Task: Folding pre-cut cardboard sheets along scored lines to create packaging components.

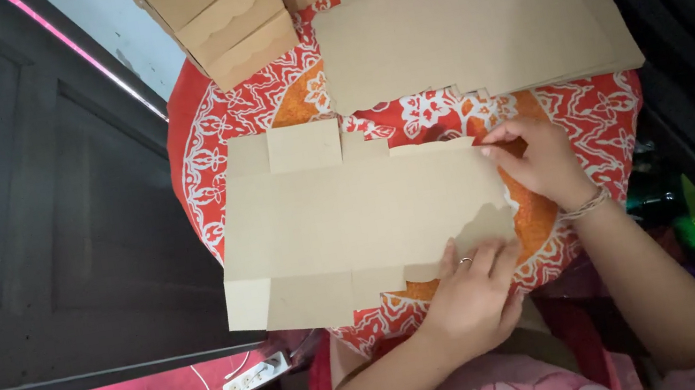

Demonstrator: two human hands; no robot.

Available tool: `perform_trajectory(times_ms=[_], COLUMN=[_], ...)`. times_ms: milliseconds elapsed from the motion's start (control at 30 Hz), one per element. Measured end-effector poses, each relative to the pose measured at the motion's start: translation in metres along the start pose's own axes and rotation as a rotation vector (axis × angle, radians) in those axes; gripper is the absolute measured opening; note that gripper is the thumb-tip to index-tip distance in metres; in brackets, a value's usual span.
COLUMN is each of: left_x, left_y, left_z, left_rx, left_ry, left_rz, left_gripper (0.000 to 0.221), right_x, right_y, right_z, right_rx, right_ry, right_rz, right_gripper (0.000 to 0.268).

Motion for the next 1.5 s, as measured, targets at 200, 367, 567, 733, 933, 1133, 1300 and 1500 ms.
perform_trajectory(times_ms=[200,367,567,733,933,1133,1300,1500], left_x=[-0.008,-0.008,-0.020,-0.020,-0.021,-0.023,-0.025,-0.023], left_y=[-0.006,-0.014,-0.034,-0.034,-0.032,-0.032,-0.032,-0.028], left_z=[-0.002,-0.012,-0.002,-0.021,-0.024,-0.024,-0.023,-0.028], left_rx=[-0.094,-0.197,-0.016,0.093,-0.038,-0.052,-0.047,-0.062], left_ry=[0.065,0.037,0.056,0.232,0.304,0.307,0.323,0.313], left_rz=[0.190,0.194,0.108,0.114,0.043,0.053,0.048,0.055], left_gripper=[0.030,0.023,0.024,0.018,0.040,0.041,0.041,0.036], right_x=[0.010,0.017,0.025,0.026,0.023,0.026,0.030,0.044], right_y=[0.006,-0.021,-0.015,-0.014,-0.045,-0.058,-0.068,-0.087], right_z=[0.005,0.004,0.009,0.003,-0.002,-0.019,-0.036,-0.070], right_rx=[0.285,0.493,0.485,1.118,0.631,0.125,0.207,0.365], right_ry=[0.022,0.008,0.010,-0.107,-0.140,0.025,-0.171,-0.373], right_rz=[0.146,0.294,0.338,0.469,0.182,-0.193,-0.059,0.238], right_gripper=[0.012,0.011,0.007,0.027,0.032,0.038,0.011,0.029])
Point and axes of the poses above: each hand's wrist, its own x-axis towards the middle knuckle, its own z-axis out of the palm, y = z × x, the point moved 1 cm from there along x, towards the middle knuckle, and after that the axes turned 2 degrees about -x, right-handed, at the moved point
